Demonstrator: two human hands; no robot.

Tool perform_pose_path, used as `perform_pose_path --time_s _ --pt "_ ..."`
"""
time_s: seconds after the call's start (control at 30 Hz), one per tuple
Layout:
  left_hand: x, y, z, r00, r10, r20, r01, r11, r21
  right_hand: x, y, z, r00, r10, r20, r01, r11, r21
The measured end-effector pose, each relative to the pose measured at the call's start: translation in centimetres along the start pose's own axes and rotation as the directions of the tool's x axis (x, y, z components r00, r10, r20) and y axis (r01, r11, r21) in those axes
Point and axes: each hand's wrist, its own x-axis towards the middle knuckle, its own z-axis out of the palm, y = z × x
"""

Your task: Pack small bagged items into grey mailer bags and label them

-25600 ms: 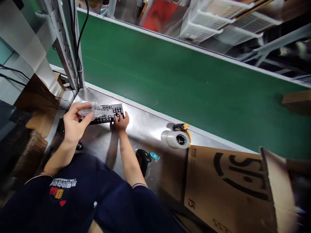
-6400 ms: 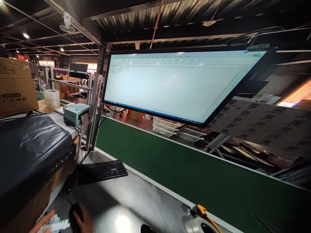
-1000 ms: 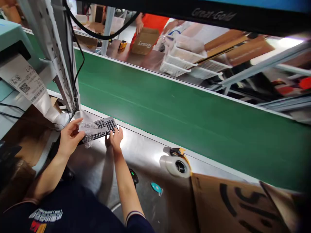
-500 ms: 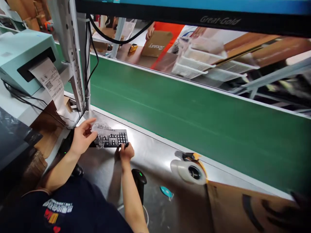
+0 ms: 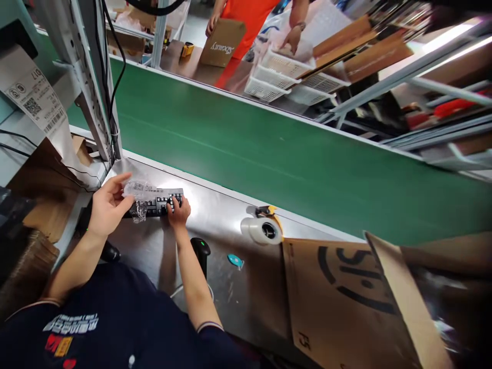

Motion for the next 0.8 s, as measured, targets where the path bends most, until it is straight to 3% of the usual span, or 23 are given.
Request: perform_pose_path --time_s 0.37,0.57,0.7,0.8 --pt "0.4 0.0 0.8 1.000 -0.018 0.023 0.018 1.000 0.012 0.8 1.0 0.8 0.989 0.145 0.011 -0.145 0.989 -0.002" --pt "0.2 0.1 0.8 1.000 -0.023 0.017 0.023 1.000 0.022 1.2 2.5 0.3 0.969 0.246 0.010 -0.245 0.963 0.111" --pt "0.0 0.3 1.0 1.000 -0.016 0.015 0.016 1.000 0.007 0.5 2.8 -0.3 0.977 0.196 0.086 -0.211 0.949 0.235" --pt "-0.1 0.2 1.2 1.000 -0.001 0.004 0.001 1.000 0.014 -0.1 2.4 -0.7 0.975 0.210 0.078 -0.223 0.942 0.252"
